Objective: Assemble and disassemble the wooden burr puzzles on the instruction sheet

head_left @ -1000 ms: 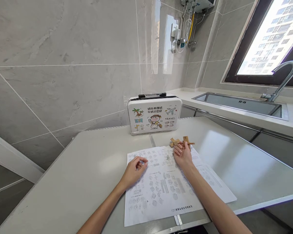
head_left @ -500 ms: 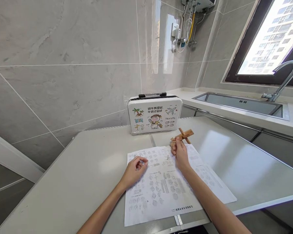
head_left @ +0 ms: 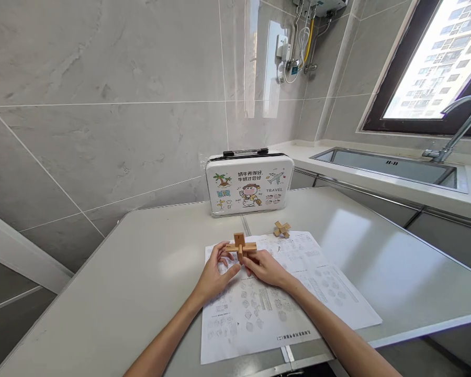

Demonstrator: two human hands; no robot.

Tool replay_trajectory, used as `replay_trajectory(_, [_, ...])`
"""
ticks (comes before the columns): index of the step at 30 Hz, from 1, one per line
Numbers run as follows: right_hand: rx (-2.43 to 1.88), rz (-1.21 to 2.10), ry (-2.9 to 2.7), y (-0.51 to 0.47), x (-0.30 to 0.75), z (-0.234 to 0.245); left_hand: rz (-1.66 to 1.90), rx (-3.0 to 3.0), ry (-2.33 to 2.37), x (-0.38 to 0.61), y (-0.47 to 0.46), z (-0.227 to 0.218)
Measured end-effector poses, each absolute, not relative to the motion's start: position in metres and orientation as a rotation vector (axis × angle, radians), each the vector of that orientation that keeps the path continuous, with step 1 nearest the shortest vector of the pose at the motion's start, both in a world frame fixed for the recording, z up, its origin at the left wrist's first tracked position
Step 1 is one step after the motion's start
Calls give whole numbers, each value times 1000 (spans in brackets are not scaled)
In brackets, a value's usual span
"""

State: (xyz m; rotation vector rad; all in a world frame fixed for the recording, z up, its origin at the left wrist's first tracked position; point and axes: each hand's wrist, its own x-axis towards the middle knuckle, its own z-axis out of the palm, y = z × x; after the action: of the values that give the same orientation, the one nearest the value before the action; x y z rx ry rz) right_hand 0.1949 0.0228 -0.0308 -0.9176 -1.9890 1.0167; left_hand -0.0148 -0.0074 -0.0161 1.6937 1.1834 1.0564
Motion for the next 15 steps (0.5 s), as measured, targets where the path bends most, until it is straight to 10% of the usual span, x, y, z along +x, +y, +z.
replay_trajectory(15, [-906,994,-2063,18,196,-26,1060,1668,1134,-15,-12,-6])
